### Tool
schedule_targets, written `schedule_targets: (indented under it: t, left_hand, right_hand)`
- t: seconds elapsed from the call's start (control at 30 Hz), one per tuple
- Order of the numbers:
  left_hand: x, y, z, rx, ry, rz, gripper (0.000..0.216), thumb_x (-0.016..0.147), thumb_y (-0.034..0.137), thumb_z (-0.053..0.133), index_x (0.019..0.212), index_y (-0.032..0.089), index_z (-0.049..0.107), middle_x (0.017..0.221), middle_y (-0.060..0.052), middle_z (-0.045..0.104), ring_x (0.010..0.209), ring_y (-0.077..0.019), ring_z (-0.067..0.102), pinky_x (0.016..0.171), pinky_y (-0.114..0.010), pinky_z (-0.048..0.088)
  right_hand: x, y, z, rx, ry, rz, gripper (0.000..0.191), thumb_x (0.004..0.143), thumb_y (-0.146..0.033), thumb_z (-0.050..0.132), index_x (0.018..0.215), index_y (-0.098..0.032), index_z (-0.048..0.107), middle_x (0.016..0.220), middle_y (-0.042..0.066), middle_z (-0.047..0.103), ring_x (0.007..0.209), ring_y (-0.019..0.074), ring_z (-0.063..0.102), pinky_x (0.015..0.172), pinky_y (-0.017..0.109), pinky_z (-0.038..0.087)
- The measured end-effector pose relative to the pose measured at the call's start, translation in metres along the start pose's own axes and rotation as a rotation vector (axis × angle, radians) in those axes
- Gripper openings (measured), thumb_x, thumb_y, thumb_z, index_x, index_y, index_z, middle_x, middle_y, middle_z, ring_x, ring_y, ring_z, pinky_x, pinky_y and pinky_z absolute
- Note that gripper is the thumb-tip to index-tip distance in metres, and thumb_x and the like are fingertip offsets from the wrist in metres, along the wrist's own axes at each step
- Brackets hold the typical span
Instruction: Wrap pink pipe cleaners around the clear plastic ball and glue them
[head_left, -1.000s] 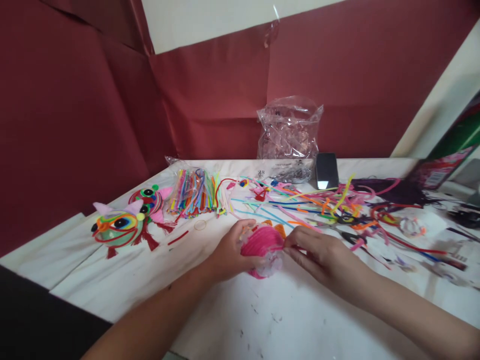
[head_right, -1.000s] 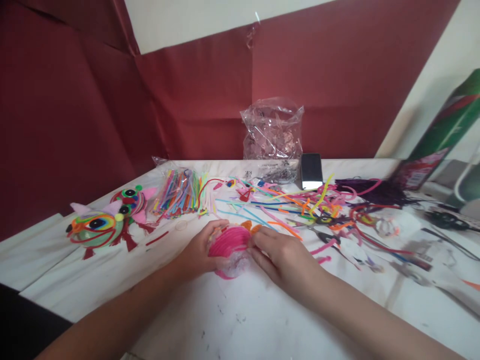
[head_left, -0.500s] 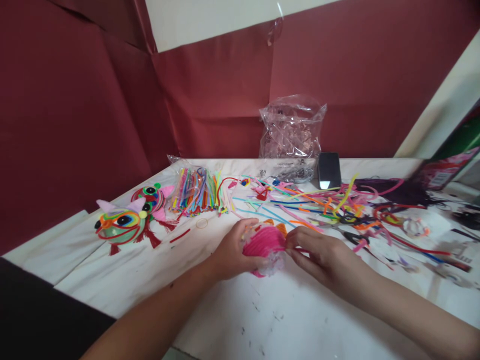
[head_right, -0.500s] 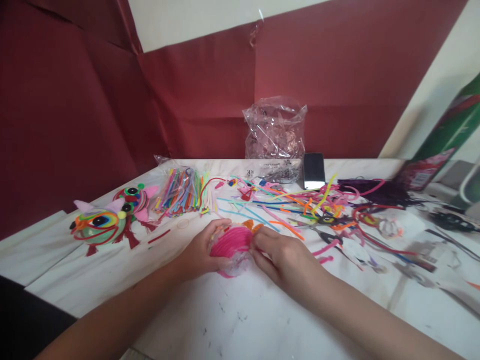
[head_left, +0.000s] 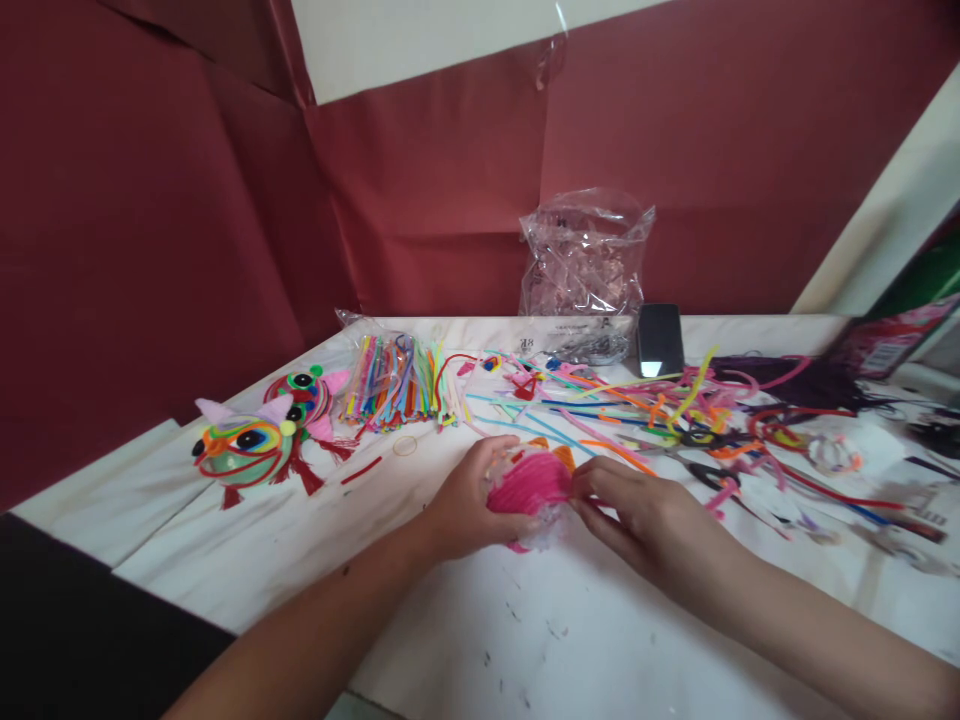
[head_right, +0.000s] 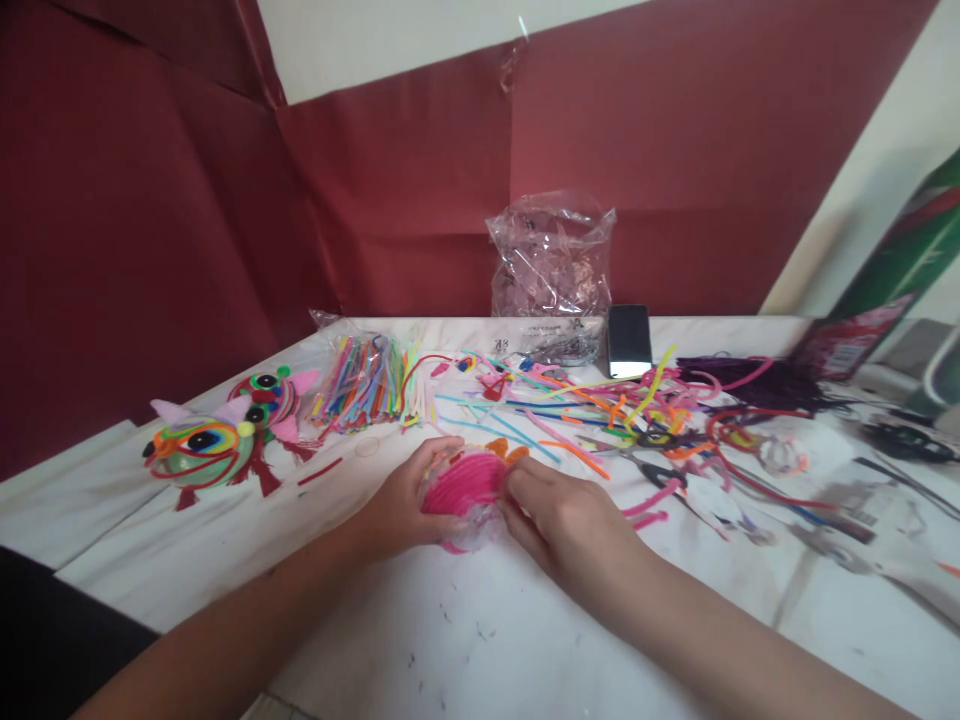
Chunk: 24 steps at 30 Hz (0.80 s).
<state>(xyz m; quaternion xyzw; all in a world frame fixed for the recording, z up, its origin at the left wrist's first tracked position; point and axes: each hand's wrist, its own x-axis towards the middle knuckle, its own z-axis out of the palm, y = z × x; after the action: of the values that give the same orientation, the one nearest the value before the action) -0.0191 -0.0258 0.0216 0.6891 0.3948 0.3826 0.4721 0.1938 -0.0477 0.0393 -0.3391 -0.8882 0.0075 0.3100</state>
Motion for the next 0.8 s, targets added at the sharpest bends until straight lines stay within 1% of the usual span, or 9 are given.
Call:
schedule_targets:
  t: [0.13,0.33,0.53,0.7,0.8]
  left_hand:
    - [0.0001,-0.0001,0.0003,0.024,0.002,0.012,0.079,0.051,0.026,0.081,0.12,0.019,0.043,0.124,-0.011,0.053,0.114,-0.0284,0.053,0.096,-0.042,0.041]
    - [-0.0006,-0.0014,0.0001,0.046,0.014,0.047,0.078,0.052,0.028,0.081,0.12,0.019,0.044,0.126,-0.012,0.05,0.121,-0.029,0.047,0.1,-0.042,0.038]
    - [-0.0014,-0.0026,0.0007,0.085,0.013,0.054,0.079,0.053,0.027,0.081,0.122,0.021,0.043,0.127,-0.011,0.051,0.118,-0.0289,0.049,0.099,-0.044,0.039]
    - [-0.0021,-0.0017,0.0017,0.102,0.024,0.067,0.079,0.053,0.028,0.081,0.123,0.02,0.044,0.128,-0.011,0.051,0.121,-0.0301,0.047,0.101,-0.044,0.038]
    - [-0.0028,-0.0036,0.0023,0.128,0.015,0.09,0.08,0.055,0.03,0.08,0.124,0.02,0.042,0.13,-0.012,0.049,0.122,-0.0302,0.046,0.102,-0.043,0.037]
  right_hand:
    - [-0.0016,0.0011,0.0025,-0.022,0.02,-0.018,0.018,0.091,-0.018,0.038,0.082,-0.019,0.053,0.073,0.006,0.062,0.063,0.0156,0.061,0.054,0.025,0.049]
    - [-0.001,-0.0003,0.0044,-0.069,0.043,-0.014,0.017,0.091,-0.019,0.039,0.082,-0.02,0.052,0.072,0.005,0.062,0.063,0.016,0.062,0.054,0.025,0.05]
    - [-0.0014,-0.0033,0.0072,-0.096,0.064,-0.008,0.018,0.091,-0.019,0.039,0.08,-0.02,0.053,0.072,0.005,0.062,0.063,0.0156,0.062,0.054,0.025,0.05]
    - [-0.0032,-0.0034,0.0105,-0.102,0.062,0.016,0.019,0.091,-0.02,0.038,0.08,-0.019,0.054,0.072,0.006,0.061,0.065,0.0172,0.061,0.055,0.028,0.051]
    - [-0.004,-0.0042,0.0105,-0.094,0.034,0.036,0.02,0.091,-0.02,0.038,0.081,-0.018,0.055,0.073,0.007,0.06,0.065,0.018,0.061,0.055,0.029,0.051]
